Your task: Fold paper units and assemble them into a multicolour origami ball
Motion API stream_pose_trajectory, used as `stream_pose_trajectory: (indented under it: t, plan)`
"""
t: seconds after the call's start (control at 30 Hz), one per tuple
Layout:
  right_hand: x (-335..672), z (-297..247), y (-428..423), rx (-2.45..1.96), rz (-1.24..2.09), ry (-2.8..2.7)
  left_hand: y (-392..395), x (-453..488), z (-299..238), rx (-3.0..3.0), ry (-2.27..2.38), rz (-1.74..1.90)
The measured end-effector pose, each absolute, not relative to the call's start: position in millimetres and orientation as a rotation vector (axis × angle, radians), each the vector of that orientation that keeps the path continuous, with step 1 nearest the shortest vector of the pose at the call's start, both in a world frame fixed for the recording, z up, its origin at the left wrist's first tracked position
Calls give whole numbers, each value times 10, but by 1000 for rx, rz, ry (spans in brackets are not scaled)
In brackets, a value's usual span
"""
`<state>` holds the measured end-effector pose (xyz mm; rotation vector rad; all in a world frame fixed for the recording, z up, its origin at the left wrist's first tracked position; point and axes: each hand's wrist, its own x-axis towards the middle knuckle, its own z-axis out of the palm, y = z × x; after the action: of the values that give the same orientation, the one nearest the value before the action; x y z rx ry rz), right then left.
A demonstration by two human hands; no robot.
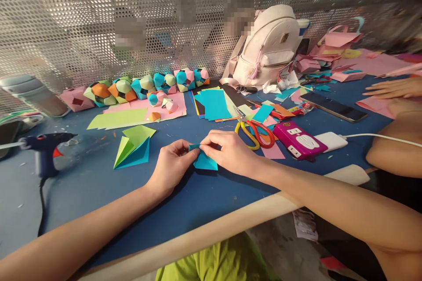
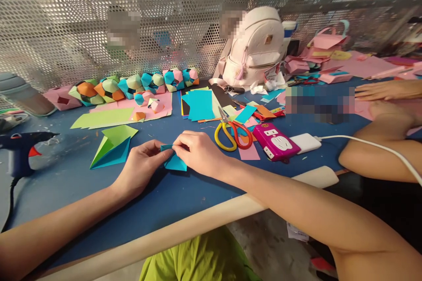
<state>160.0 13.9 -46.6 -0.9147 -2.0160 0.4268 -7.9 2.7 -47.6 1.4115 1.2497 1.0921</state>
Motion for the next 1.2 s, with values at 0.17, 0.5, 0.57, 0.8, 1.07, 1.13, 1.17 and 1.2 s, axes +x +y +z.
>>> stream_pose_trajectory:
  t: [0.17,0.5,0.57,0.8,1.07,1.13,1.17,1.2]
  plan:
    - [1622,-492,147,-854,339,-2046,42,-104,-488,1407,1183,1067]
    - [1655,-506,168,-808,253,-2067,40,-122,-433,1417,1190,1015]
    - [1660,-510,174,-807,257,-2067,48,-125,-433,1417,1183,1004]
    - [1675,-520,200,-808,297,-2064,71,-144,-397,1552,1217,986]
    - [1596,-449,148,-1110,505,-2058,87,-139,-472,1425,1261,1105]
    - [1581,-441,151,-1165,548,-2033,80,-133,-482,1416,1247,1085]
    - [1576,-440,155,-1186,572,-2015,76,-129,-485,1415,1245,1074]
    - [1573,-440,160,-1205,592,-1998,72,-126,-487,1413,1247,1065]
